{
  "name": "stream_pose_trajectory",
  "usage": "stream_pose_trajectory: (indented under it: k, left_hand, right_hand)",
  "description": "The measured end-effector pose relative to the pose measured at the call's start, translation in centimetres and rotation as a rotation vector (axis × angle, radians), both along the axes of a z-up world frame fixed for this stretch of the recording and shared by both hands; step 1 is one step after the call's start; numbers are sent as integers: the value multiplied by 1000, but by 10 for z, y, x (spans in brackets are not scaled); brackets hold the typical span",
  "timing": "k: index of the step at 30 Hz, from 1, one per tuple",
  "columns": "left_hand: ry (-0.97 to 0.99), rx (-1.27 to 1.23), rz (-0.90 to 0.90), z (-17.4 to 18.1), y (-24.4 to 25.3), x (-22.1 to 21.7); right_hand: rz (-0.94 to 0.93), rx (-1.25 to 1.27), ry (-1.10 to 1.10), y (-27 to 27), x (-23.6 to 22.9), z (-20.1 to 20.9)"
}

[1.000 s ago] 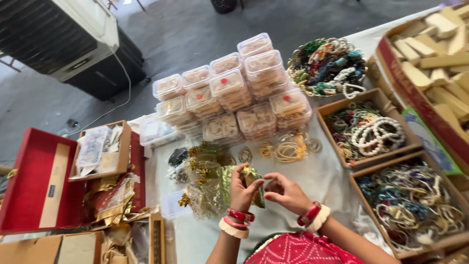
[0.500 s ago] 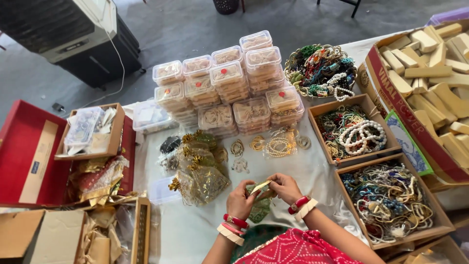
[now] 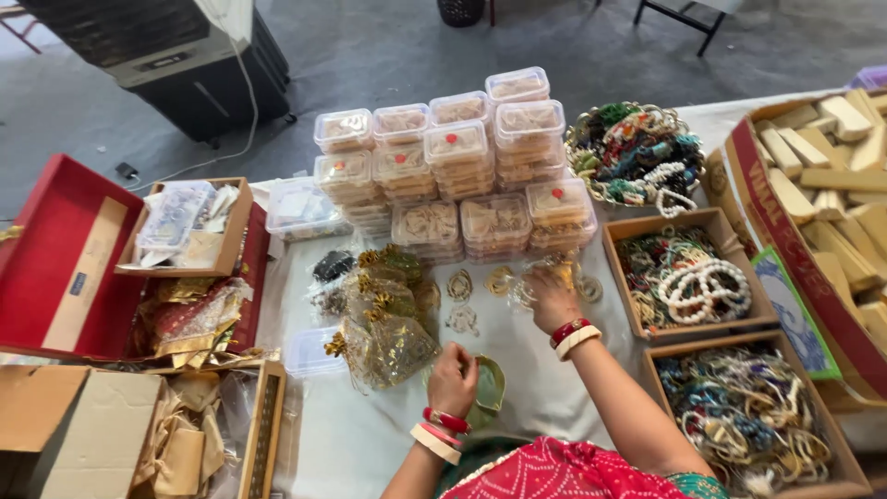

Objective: The person organizes jewelry on a table by picking up various items, including necklaces and bracelets, and placing them into small, colorful drawstring bags. They then place the filled bags into a red box. The table is covered with numerous plastic containers and boxes filled with assorted jewelry.

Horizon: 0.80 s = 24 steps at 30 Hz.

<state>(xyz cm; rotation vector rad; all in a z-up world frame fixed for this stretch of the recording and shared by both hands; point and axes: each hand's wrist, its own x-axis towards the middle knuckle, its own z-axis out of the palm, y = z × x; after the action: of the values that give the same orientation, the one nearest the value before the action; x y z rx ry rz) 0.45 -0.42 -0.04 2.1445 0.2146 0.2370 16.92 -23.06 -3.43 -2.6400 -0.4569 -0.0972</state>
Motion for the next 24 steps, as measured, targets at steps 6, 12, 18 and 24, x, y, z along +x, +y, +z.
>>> stream_pose_trajectory:
  k: [6,12,18,24]
  left_hand:
    - [-2,41,-148,24,-1,-4]
    - [127,174,-196,24,9,7]
    - [118,133,-192,49,9,17]
    - [70,106,-210,44,1,22]
  right_hand:
    - [-116,-260,1,5,8,-11]
    - [-158,-245,59,-1,-23,41]
    - [-214,-2,191,-33,-50,-18]
    - [-107,1456,354,-7,-93,77]
